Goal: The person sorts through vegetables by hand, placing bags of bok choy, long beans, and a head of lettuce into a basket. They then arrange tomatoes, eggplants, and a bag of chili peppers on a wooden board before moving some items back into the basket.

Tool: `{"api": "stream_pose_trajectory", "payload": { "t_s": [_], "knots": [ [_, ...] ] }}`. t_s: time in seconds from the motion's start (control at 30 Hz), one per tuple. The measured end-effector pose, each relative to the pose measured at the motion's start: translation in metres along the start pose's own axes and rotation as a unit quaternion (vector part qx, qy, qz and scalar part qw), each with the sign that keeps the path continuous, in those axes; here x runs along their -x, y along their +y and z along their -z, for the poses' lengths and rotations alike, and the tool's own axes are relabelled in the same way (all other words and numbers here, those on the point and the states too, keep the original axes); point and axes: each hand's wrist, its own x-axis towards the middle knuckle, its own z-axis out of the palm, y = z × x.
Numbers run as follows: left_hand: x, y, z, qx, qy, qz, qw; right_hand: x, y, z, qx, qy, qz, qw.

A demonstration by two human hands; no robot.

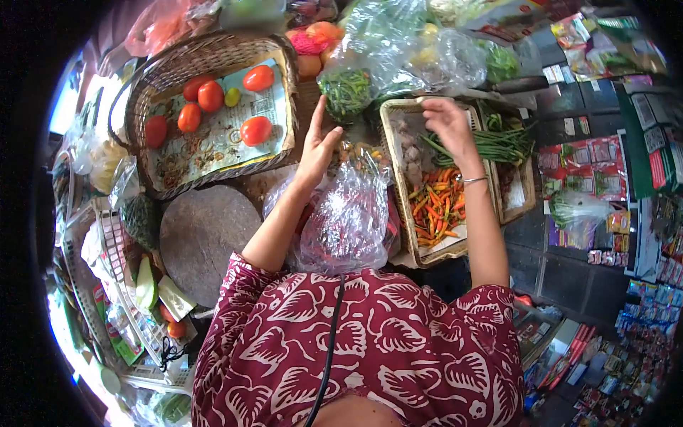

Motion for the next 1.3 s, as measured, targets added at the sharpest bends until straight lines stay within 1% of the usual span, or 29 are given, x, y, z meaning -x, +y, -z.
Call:
{"api": "stream_pose_trajectory", "payload": {
  "t_s": [0.07,0.1,0.13,0.2,0.3,0.4,0.43,0.5,0.53,0.57,0.6,0.63,0.67,0.7,0.73,0.77,0.8,0.83,0.87,0.93,0.97,1.0,1.03,1.07,1.1,1.17,1.2,1.27,1.3],
  "knots": [
    [-0.002,-0.01,0.003,0.014,-0.005,0.003,1.0,0.026,-0.009,-0.018,0.086,-0.104,-0.029,0.99],
    [-0.002,-0.01,0.004,-0.003,-0.008,0.0,1.0,0.036,-0.019,-0.028,0.067,-0.174,-0.041,0.981],
    [-0.003,-0.011,0.006,-0.022,-0.008,-0.004,1.0,0.036,0.004,-0.032,0.104,-0.151,0.03,0.983],
    [-0.003,-0.009,0.005,-0.031,-0.006,-0.001,1.0,0.042,0.013,-0.043,0.133,-0.074,0.047,0.987],
    [0.0,-0.003,0.003,-0.019,-0.01,0.012,1.0,0.041,0.025,-0.042,0.065,-0.034,0.004,0.997],
    [-0.001,-0.005,0.003,-0.02,-0.008,0.005,1.0,0.042,0.035,-0.036,0.048,-0.031,-0.013,0.998],
    [0.0,0.003,0.0,-0.024,-0.007,0.015,1.0,0.045,0.033,-0.039,0.044,-0.011,0.012,0.999],
    [0.002,0.015,-0.004,0.005,-0.007,0.052,0.999,0.05,0.027,-0.045,0.023,0.03,0.009,0.999],
    [0.003,0.006,0.001,-0.038,-0.003,0.051,0.998,0.049,0.031,-0.045,0.029,0.044,0.02,0.998],
    [-0.004,-0.016,0.009,-0.166,0.004,-0.079,0.983,0.047,0.036,-0.047,0.016,0.072,0.028,0.997],
    [-0.004,-0.013,0.008,-0.133,0.006,-0.053,0.99,0.045,0.043,-0.049,0.003,0.098,0.04,0.994],
    [-0.002,0.0,0.003,-0.057,-0.003,0.001,0.998,0.044,0.05,-0.049,0.046,0.11,0.063,0.991],
    [-0.005,-0.015,0.007,-0.082,-0.001,-0.033,0.996,0.05,0.036,-0.052,0.065,0.135,0.084,0.985],
    [-0.003,-0.012,0.008,-0.088,-0.002,-0.027,0.996,0.055,0.031,-0.054,0.108,0.154,0.118,0.975],
    [-0.002,-0.008,0.006,-0.087,0.002,-0.019,0.996,0.054,0.038,-0.051,0.125,0.139,0.085,0.979],
    [-0.002,-0.014,0.007,-0.087,0.003,-0.022,0.996,0.056,0.039,-0.052,0.135,0.156,0.097,0.974],
    [-0.001,-0.007,0.006,-0.083,0.008,-0.026,0.996,0.06,0.029,-0.054,0.103,0.147,0.125,0.976],
    [-0.002,-0.014,0.007,-0.047,0.007,-0.027,0.998,0.063,0.027,-0.057,0.093,0.174,0.089,0.976],
    [-0.003,-0.022,0.007,-0.011,0.005,-0.023,1.0,0.064,0.043,-0.059,-0.065,0.213,0.069,0.972],
    [-0.003,-0.025,0.007,0.016,0.002,-0.018,1.0,0.059,0.054,-0.057,-0.21,0.264,0.059,0.939],
    [-0.003,-0.025,0.008,-0.022,0.007,-0.026,0.999,0.052,0.046,-0.06,-0.211,0.258,0.068,0.94],
    [-0.002,-0.026,0.008,0.001,0.003,0.0,1.0,0.049,0.038,-0.063,-0.261,0.267,0.088,0.924],
    [-0.001,-0.021,0.009,-0.05,-0.001,-0.018,0.999,0.047,0.032,-0.065,-0.31,0.276,0.104,0.904],
    [0.0,-0.015,0.01,-0.101,-0.004,-0.036,0.994,0.043,0.043,-0.065,-0.31,0.273,0.109,0.904],
    [0.0,-0.017,0.01,-0.101,-0.003,-0.04,0.994,0.041,0.064,-0.064,-0.289,0.245,0.093,0.921],
    [-0.001,-0.019,0.008,0.001,-0.011,0.015,1.0,0.038,0.064,-0.072,-0.257,0.18,0.081,0.946],
    [-0.002,-0.019,0.01,0.001,-0.007,0.012,1.0,0.037,0.064,-0.073,-0.256,0.175,0.083,0.947],
    [-0.001,-0.014,0.009,-0.093,0.0,-0.02,0.995,0.04,0.051,-0.075,-0.221,0.205,0.079,0.95],
    [-0.001,-0.016,0.008,-0.087,0.001,-0.025,0.996,0.042,0.06,-0.072,-0.173,0.219,0.059,0.958]
  ]
}}
